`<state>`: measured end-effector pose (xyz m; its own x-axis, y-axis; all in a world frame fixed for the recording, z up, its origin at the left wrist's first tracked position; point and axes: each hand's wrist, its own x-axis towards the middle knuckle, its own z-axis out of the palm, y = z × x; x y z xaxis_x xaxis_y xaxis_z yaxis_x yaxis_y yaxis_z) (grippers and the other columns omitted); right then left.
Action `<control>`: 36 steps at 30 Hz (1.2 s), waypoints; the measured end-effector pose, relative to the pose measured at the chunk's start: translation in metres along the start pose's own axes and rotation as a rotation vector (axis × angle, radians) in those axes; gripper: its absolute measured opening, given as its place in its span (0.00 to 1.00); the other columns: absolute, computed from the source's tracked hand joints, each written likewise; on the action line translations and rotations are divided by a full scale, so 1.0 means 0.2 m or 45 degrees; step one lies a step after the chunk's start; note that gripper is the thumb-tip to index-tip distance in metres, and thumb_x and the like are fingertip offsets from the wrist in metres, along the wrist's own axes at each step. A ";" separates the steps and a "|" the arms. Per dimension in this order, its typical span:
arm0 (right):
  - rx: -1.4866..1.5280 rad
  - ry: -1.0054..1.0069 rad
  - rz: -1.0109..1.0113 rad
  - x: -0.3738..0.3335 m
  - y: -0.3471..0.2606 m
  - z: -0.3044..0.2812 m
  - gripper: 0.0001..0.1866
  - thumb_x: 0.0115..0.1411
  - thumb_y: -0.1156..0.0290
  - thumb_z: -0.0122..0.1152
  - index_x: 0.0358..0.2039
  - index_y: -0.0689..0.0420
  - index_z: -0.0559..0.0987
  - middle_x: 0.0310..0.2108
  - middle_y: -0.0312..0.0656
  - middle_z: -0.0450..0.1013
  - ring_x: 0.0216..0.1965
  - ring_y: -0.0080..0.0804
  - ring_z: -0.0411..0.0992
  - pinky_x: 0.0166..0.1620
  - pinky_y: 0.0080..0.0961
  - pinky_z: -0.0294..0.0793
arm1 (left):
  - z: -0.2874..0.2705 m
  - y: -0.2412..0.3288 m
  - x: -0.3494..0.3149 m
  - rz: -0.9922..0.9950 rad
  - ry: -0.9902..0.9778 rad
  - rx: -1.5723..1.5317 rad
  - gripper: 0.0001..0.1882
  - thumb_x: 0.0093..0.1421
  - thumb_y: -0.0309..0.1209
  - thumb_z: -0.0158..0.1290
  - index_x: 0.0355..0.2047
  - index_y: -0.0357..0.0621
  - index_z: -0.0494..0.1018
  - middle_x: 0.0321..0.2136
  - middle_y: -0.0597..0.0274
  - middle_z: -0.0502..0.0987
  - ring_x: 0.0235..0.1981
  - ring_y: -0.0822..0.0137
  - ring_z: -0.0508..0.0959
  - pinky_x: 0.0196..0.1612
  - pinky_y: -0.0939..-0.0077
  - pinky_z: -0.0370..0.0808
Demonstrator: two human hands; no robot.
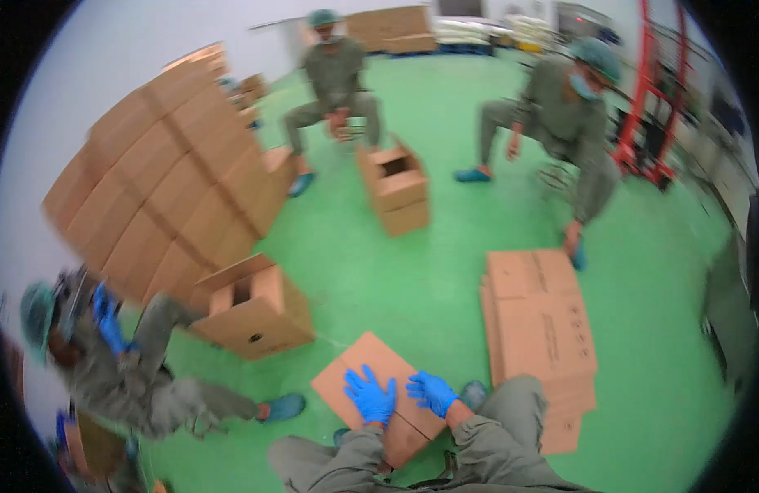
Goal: Manually assemble and fold cardboard shipping boxes on a warehouse floor.
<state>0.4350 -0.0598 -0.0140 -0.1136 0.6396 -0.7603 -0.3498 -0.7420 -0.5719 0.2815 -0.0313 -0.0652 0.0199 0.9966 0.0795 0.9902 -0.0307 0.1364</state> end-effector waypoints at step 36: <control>1.277 1.403 0.040 0.64 0.45 -1.90 0.26 0.50 0.61 0.57 0.47 0.63 0.70 0.45 0.50 0.70 0.47 0.45 0.68 0.49 0.33 0.67 | -0.11 0.16 0.45 0.748 -0.865 0.148 0.30 0.53 0.47 0.50 0.51 0.40 0.64 0.53 0.45 0.61 0.56 0.48 0.60 0.57 0.61 0.58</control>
<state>0.7422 -0.1207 -0.2801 0.4493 -0.1828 -0.8745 -0.8907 -0.0161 -0.4543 0.3126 0.0551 -0.0317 0.5672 0.6545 -0.4998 0.8019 -0.5771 0.1544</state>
